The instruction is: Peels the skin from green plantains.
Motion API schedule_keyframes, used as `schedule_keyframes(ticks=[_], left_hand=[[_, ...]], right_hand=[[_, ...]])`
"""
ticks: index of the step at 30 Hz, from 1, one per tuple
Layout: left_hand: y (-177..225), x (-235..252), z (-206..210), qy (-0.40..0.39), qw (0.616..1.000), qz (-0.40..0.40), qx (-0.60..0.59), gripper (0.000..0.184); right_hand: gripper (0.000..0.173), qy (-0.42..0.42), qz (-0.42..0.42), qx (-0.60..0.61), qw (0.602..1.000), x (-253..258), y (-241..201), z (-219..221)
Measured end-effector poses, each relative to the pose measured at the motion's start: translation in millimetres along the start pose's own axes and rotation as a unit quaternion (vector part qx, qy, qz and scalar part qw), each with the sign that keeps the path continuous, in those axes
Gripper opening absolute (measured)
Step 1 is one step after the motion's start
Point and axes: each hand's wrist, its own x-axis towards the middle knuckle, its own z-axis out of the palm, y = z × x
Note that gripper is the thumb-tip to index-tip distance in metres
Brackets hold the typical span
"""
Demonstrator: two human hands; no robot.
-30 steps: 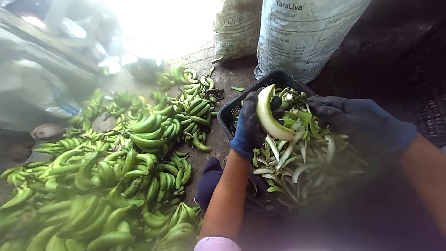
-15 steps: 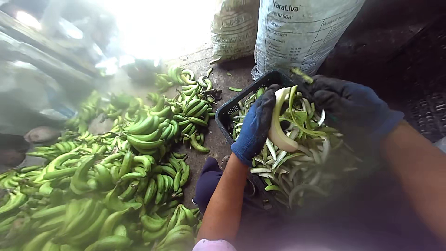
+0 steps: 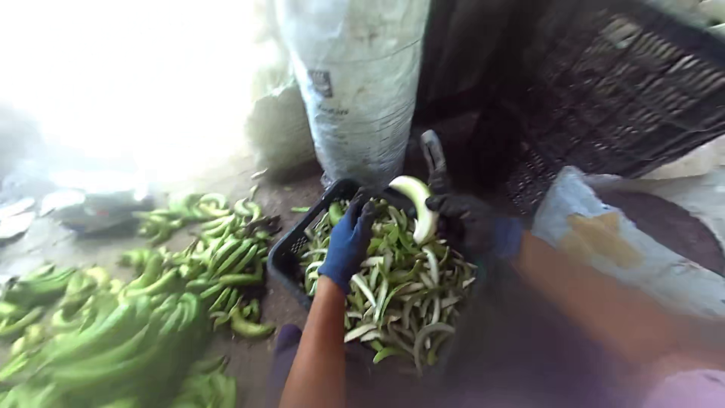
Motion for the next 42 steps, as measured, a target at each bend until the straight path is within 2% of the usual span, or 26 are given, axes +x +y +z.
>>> schedule_keyframes(ticks=[2, 4, 6, 8, 10, 11, 13, 16, 18, 20, 22, 23, 25, 27, 28, 29, 30, 31, 32, 33, 35, 36, 38, 39, 40, 42], left_hand=[[-14, 32, -7, -0.043, 0.979, -0.030, 0.198, 0.054], [-32, 57, -5, -0.090, 0.936, -0.110, 0.321, 0.059], [-49, 71, 4, -0.126, 0.892, -0.166, 0.401, 0.067], [-66, 80, 14, -0.130, 0.872, -0.179, 0.437, 0.070], [-77, 87, 20, -0.114, 0.868, -0.171, 0.452, 0.068], [-81, 88, 20, -0.107, 0.868, -0.165, 0.457, 0.067], [-81, 87, 15, -0.098, 0.873, -0.155, 0.453, 0.064], [-57, 79, 0, -0.063, 0.903, -0.151, 0.397, 0.062], [-37, 65, -4, -0.028, 0.921, -0.134, 0.364, 0.066], [-9, 45, -4, -0.006, 0.926, -0.101, 0.363, 0.063], [17, 18, 5, -0.020, 0.917, -0.056, 0.396, 0.056], [25, 7, 11, -0.030, 0.910, -0.033, 0.412, 0.053], [32, -10, 16, -0.023, 0.907, 0.002, 0.421, 0.048], [27, -25, 8, 0.043, 0.924, 0.032, 0.380, 0.052], [23, -33, 1, 0.092, 0.943, 0.032, 0.319, 0.060], [17, -40, -6, 0.140, 0.962, 0.014, 0.236, 0.068], [13, -46, -11, 0.169, 0.978, -0.024, 0.119, 0.077], [9, -52, -14, 0.154, 0.985, -0.073, -0.029, 0.082], [4, -56, -16, 0.099, 0.972, -0.107, -0.186, 0.079], [-1, -59, -16, 0.029, 0.934, -0.124, -0.333, 0.066], [-7, -61, -15, -0.066, 0.848, -0.082, -0.519, 0.060], [-8, -59, -15, -0.055, 0.841, -0.033, -0.537, 0.051], [-16, -57, -21, 0.051, 0.872, 0.022, -0.486, 0.032], [-18, -57, -25, 0.117, 0.885, 0.012, -0.451, 0.032], [-19, -58, -29, 0.165, 0.894, -0.002, -0.415, 0.044], [-19, -62, -36, 0.220, 0.914, -0.010, -0.341, 0.056]], right_hand=[[0.030, 0.034, -0.100, -0.015, 0.994, -11, -59, -39], [0.041, 0.114, -0.223, -0.048, 0.967, -20, -120, -75], [0.048, 0.160, -0.348, -0.028, 0.923, -26, -164, -101], [0.043, 0.141, -0.418, 0.018, 0.897, -25, -174, -112], [0.032, 0.109, -0.397, 0.039, 0.911, -17, -152, -104], [0.030, 0.103, -0.353, 0.036, 0.929, -12, -130, -91], [0.038, 0.118, -0.240, 0.006, 0.964, -2, -78, -51], [0.043, 0.005, -0.050, 0.023, 0.998, 19, -11, -24], [0.042, -0.046, 0.016, -0.027, 0.998, 22, 7, -6], [0.036, -0.092, 0.001, -0.081, 0.992, 21, 7, 18], [0.030, -0.137, -0.030, -0.087, 0.986, 19, 8, 35], [0.025, -0.139, -0.048, -0.089, 0.985, 18, 11, 42], [0.031, -0.115, -0.106, -0.108, 0.982, 21, 20, 48], [0.023, -0.060, -0.182, -0.169, 0.967, 23, 27, 49], [0.024, -0.043, -0.212, -0.189, 0.958, 24, 26, 48], [0.027, -0.035, -0.236, -0.164, 0.957, 26, 27, 48], [0.031, -0.050, -0.243, -0.077, 0.966, 29, 28, 49], [0.031, -0.059, -0.249, -0.017, 0.966, 29, 27, 53], [0.033, -0.098, -0.267, 0.014, 0.959, 29, 23, 56], [0.035, -0.141, -0.294, 0.007, 0.945, 29, 21, 59], [0.040, -0.222, -0.320, -0.069, 0.919, 31, 19, 60], [0.040, -0.239, -0.283, -0.087, 0.925, 31, 20, 60], [0.040, -0.200, -0.133, -0.105, 0.965, 26, 20, 62], [0.041, -0.161, -0.072, -0.145, 0.974, 24, 18, 66], [0.043, -0.127, -0.033, -0.186, 0.974, 23, 17, 70], [0.049, -0.080, -0.010, -0.231, 0.970, 22, 16, 78]])
